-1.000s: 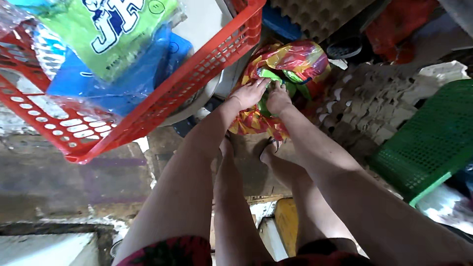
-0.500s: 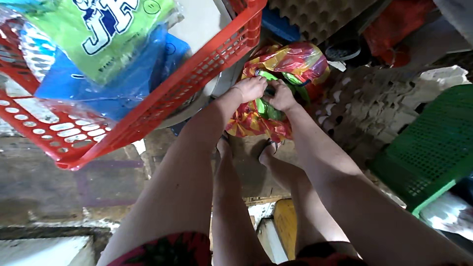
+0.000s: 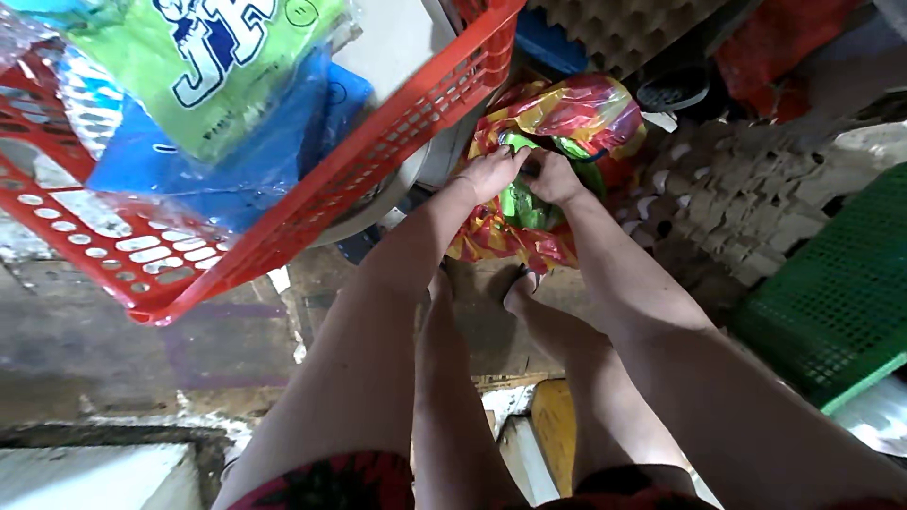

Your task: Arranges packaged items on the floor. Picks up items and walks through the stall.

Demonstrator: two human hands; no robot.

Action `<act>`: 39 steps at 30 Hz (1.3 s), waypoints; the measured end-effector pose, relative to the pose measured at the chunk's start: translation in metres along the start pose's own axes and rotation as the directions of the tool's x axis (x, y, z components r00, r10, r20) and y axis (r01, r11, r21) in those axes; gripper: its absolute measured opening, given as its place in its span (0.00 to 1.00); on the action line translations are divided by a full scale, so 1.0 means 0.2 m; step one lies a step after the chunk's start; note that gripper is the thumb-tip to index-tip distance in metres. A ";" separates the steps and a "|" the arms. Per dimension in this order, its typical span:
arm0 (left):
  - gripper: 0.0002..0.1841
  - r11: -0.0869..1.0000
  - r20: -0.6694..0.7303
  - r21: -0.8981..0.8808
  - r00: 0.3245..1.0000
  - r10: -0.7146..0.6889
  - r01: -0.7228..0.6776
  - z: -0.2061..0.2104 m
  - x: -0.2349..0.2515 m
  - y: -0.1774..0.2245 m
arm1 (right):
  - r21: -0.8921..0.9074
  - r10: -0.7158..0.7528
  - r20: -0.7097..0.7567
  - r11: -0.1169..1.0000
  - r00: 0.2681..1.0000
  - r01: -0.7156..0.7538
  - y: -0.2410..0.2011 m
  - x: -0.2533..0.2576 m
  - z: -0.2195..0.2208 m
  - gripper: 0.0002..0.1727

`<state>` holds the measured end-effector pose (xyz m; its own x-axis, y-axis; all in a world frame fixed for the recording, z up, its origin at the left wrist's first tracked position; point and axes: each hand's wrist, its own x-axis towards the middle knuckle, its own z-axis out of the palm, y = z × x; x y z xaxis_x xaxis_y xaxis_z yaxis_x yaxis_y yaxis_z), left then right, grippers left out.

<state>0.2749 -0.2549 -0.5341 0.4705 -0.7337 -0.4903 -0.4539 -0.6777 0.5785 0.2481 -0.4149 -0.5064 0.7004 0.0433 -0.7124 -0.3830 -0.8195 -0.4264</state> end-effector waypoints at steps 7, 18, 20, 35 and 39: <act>0.23 0.993 -0.079 0.008 0.990 0.116 -0.116 0.00 0.04 -0.07 | -0.188 -0.017 -0.028 0.982 0.999 0.011 0.03 0.08 0.03 0.28; 0.20 0.994 -0.097 -0.075 0.992 0.076 -0.084 0.04 -0.01 -0.05 | -0.216 0.037 0.231 0.976 0.972 0.014 0.03 0.07 -0.09 0.25; 0.17 0.991 -0.073 -0.134 0.997 0.018 -0.028 0.04 0.00 -0.02 | -0.192 0.044 0.168 0.981 0.985 -0.011 0.02 0.03 -0.03 0.37; 0.70 0.750 -0.079 -0.645 0.963 -0.257 0.147 0.35 -0.25 0.09 | -0.051 0.267 -0.122 0.960 0.956 -0.275 -0.10 -0.34 0.15 0.23; 0.52 0.735 -0.056 -0.604 0.903 -0.425 0.309 0.41 -0.18 0.15 | -0.046 0.111 -0.070 0.992 0.991 -0.114 -0.14 -0.43 0.16 0.18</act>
<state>0.1821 -0.2524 -0.5517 0.6603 -0.3719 -0.6525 0.2685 -0.6946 0.6675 0.1792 -0.3774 -0.4520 0.6944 -0.0881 -0.7142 -0.4321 -0.8446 -0.3160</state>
